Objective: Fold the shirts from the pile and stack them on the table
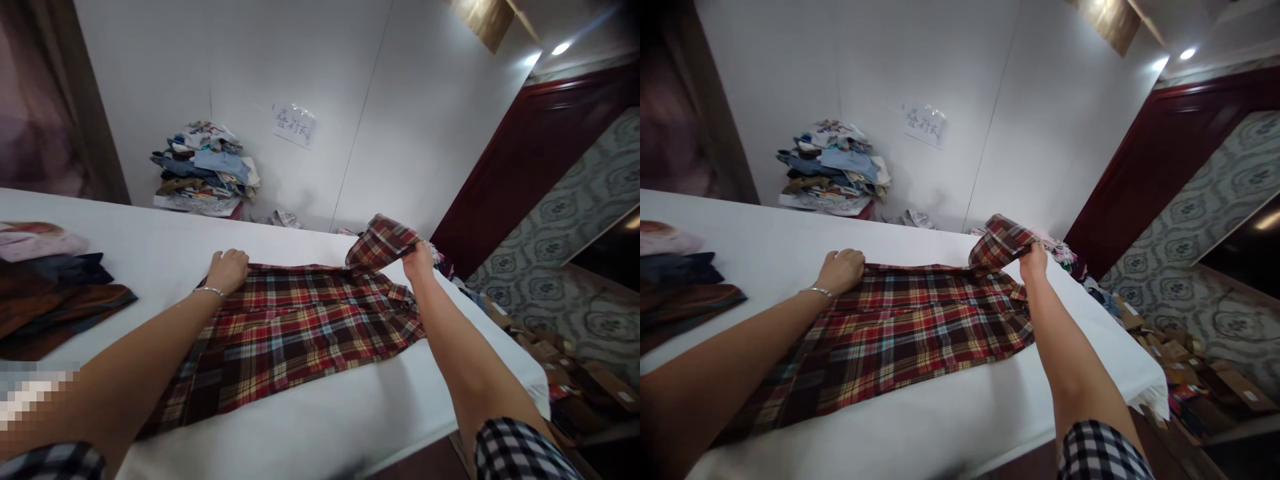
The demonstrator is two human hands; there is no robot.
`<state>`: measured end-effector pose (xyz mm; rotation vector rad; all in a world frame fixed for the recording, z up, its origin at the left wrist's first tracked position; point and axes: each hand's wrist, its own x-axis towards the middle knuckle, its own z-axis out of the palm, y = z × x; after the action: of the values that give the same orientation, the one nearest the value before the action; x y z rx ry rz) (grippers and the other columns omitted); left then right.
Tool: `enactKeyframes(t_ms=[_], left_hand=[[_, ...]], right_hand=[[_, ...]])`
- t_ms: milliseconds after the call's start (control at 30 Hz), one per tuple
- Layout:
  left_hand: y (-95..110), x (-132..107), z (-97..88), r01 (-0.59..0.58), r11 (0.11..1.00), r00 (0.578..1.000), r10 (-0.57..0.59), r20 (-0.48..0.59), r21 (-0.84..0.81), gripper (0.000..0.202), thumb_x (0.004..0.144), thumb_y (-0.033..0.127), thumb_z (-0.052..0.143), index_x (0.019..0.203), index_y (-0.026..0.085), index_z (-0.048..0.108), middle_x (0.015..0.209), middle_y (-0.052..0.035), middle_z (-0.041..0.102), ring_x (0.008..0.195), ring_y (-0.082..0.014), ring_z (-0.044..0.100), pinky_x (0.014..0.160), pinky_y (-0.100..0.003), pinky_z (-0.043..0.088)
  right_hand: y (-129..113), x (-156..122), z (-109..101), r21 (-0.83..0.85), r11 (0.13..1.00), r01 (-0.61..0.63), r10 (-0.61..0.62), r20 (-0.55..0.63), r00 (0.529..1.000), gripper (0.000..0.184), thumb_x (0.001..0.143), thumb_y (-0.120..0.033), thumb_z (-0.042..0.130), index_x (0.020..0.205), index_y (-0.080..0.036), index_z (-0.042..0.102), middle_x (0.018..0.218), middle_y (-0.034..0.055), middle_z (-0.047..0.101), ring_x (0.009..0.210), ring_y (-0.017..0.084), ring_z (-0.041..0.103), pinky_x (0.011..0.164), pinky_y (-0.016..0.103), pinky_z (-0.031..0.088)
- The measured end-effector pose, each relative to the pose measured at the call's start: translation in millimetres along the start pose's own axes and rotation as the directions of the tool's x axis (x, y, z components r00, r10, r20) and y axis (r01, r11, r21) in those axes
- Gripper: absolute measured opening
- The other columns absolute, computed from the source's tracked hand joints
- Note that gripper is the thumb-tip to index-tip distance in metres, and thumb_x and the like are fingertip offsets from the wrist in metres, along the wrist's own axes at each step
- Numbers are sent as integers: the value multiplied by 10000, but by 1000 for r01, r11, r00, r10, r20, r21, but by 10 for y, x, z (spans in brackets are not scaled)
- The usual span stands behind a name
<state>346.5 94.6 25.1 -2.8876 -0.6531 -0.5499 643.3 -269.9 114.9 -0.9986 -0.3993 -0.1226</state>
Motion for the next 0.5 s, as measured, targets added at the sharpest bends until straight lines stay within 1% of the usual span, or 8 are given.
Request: enactKeyframes(t_ms=[67, 100, 167, 200, 267, 333, 433, 500], left_hand=[[-25, 6, -147, 2, 999, 997, -5, -73, -32, 311, 878, 201, 339, 927, 136, 639, 1061, -183, 668, 1107, -316, 555, 970, -505, 328], [-33, -15, -219, -8, 998, 993, 1, -117, -60, 304, 871, 215, 344, 917, 144, 636, 1077, -179, 670, 1112, -314, 561, 987, -509, 325], [-33, -123, -333, -59, 991, 982, 35, -187, -124, 288, 850, 234, 357, 881, 161, 634, 1131, -170, 666, 1142, -310, 561, 1028, -517, 311], [-24, -212, -368, -95, 984, 978, 65, -196, -150, 282, 839, 243, 364, 868, 170, 635, 1158, -162, 663, 1165, -309, 554, 1048, -522, 300], [12, -448, -380, -162, 969, 977, 130, -169, -189, 275, 816, 256, 379, 869, 187, 641, 1181, -140, 664, 1203, -304, 539, 1083, -528, 279], [66, -727, -323, -216, 955, 975, 197, -106, -204, 268, 802, 264, 396, 882, 203, 644, 1184, -119, 671, 1223, -297, 530, 1107, -526, 263], [154, -1097, -196, -279, 937, 960, 279, -32, -211, 228, 799, 253, 414, 853, 216, 633, 1181, -97, 678, 1213, -284, 544, 1116, -512, 267], [203, -1245, -149, -296, 930, 954, 301, -12, -219, 208, 806, 235, 410, 822, 217, 616, 1146, -89, 690, 1185, -273, 567, 1103, -499, 292]], right_hand=[[-182, 38, -36, 121, 993, 16, -12, -27, 1000, 103, 738, -204, 516, 821, -209, 577, 805, -39, 659, 773, 131, 623, 736, 297, 534], [-268, 14, -75, 148, 989, 21, -15, -43, 999, 101, 750, -196, 506, 817, -203, 582, 817, -33, 663, 784, 130, 629, 753, 302, 538], [-418, -121, -195, 188, 981, 39, -25, -76, 997, 109, 766, -177, 501, 818, -193, 596, 847, -23, 672, 817, 124, 636, 795, 302, 538], [-479, -226, -274, 196, 979, 53, -36, -89, 995, 122, 771, -168, 503, 831, -190, 607, 873, -20, 680, 846, 123, 639, 818, 301, 535], [-557, -486, -458, 185, 980, 70, -50, -109, 993, 161, 772, -159, 515, 878, -191, 633, 936, -14, 694, 916, 129, 644, 858, 306, 531], [-564, -769, -667, 156, 986, 61, -39, -140, 989, 195, 764, -159, 527, 910, -191, 652, 971, -8, 704, 959, 146, 647, 873, 321, 534], [-457, -1135, -981, 98, 995, -7, 28, -220, 975, 185, 761, -182, 541, 902, -190, 662, 958, -5, 712, 937, 162, 657, 851, 341, 548], [-367, -1300, -1155, 70, 995, -66, 83, -291, 953, 166, 758, -186, 554, 886, -197, 658, 928, -18, 714, 896, 154, 661, 820, 329, 553]])
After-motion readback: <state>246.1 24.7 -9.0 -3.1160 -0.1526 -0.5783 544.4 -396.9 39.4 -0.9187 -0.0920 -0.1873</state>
